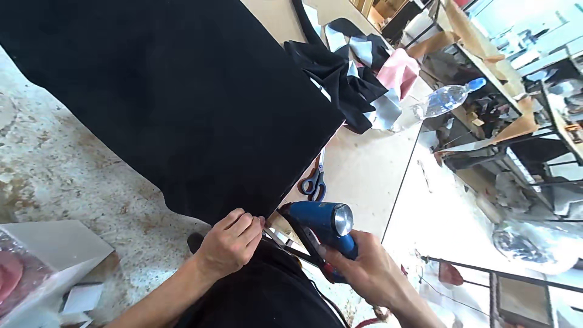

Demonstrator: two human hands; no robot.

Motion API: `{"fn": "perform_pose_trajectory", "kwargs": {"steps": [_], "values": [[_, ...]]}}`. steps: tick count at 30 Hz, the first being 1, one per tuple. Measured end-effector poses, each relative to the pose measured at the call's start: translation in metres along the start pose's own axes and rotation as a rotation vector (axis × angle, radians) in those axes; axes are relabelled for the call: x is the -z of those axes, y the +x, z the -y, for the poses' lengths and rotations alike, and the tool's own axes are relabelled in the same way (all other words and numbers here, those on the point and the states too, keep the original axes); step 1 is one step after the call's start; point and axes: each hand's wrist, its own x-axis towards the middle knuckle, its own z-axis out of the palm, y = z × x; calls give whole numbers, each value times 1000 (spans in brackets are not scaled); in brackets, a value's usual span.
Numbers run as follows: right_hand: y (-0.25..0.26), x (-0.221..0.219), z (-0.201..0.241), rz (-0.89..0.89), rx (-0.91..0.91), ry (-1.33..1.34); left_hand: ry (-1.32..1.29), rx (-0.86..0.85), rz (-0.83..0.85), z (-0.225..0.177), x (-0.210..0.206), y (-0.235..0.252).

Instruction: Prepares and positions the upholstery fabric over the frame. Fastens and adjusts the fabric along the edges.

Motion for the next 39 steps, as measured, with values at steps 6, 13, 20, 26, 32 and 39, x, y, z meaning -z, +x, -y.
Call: {"fn": "perform_pose_trajectory", "kwargs": {"steps": [6,13,20,26,32,39], "values": [[10,-7,20,61,33,-102,-20,10,-18,1,2,0],[-7,18,0,-280,-99,-212,-190,203,-52,9,-23,-33],[47,19,-80,-534,-303,-466,-1165,1684,-495,144,61,-64],[74,6,-96,-512,-436,-333,-1398,1577,-579,228,99,-16],[68,-13,-89,-664,-349,-367,-1167,1429,-747,265,64,-64],[99,-72,-38,-792,-320,-291,-1371,1570,-566,265,80,-61]]}}
